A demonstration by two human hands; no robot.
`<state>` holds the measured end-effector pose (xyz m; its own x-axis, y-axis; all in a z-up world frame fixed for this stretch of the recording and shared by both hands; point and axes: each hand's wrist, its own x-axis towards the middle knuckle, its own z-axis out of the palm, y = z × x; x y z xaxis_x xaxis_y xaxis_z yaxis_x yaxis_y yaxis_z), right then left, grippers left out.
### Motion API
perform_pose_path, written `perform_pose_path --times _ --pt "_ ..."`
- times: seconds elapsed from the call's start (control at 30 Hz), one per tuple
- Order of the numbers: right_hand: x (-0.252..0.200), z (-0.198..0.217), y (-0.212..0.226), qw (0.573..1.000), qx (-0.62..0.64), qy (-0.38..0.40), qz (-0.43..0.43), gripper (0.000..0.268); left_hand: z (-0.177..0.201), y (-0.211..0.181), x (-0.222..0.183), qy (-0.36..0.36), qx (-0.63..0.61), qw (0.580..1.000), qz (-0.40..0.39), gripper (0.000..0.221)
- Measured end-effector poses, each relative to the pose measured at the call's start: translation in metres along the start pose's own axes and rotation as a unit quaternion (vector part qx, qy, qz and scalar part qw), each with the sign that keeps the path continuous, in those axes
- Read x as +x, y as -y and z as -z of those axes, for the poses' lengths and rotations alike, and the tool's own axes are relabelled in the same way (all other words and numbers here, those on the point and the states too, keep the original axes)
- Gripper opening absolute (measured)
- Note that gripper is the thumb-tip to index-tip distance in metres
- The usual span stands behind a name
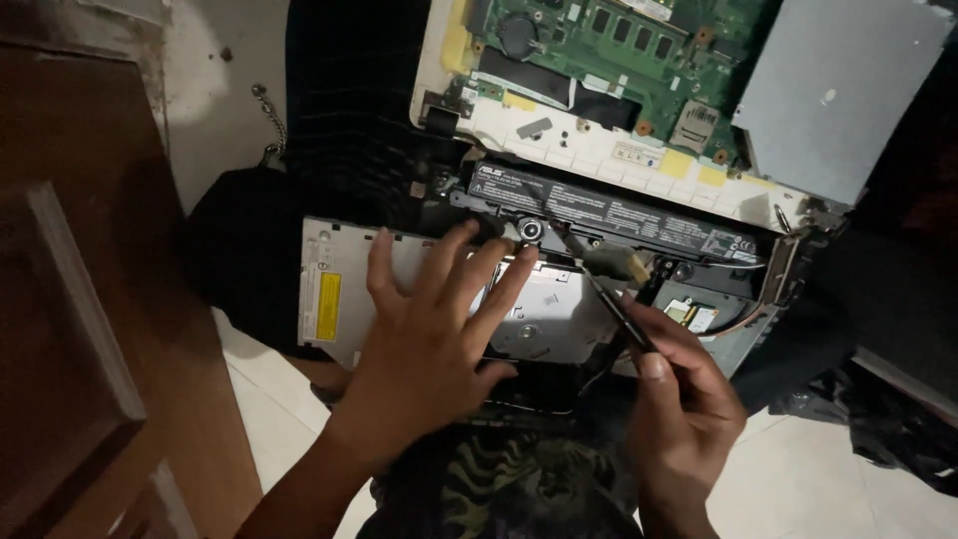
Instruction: The person is disassembling a laptop, specifically removing the optical drive and unscrewing internal components.
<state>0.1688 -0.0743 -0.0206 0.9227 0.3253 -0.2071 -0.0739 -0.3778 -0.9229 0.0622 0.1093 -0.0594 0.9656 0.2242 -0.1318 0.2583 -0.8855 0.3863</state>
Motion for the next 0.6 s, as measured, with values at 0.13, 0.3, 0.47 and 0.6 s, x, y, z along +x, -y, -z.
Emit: perform_pose_path --times 0.13,0.3,0.47,0.6 --pt "-0.002 -0.001 0.0 0.999 0.041 0.014 -0.022 0.012 0.0 0.001 -0.001 -0.017 -0.035 0.999 0.002 0.115" --pt "-0.005 -0.002 -0.004 0.993 0.114 0.005 -0.013 0.014 -0.001 0.003 -0.002 -0.043 -0.027 0.999 -0.01 0.111" --pt "-0.007 -0.001 -0.009 0.997 0.077 -0.003 -0.012 0.013 -0.005 0.005 -0.004 -0.06 -0.042 0.997 -0.019 0.105" --pt "-0.001 0.001 0.005 1.0 -0.018 0.017 0.012 0.012 -0.003 0.006 -0.006 -0.076 -0.027 0.996 -0.026 0.105"
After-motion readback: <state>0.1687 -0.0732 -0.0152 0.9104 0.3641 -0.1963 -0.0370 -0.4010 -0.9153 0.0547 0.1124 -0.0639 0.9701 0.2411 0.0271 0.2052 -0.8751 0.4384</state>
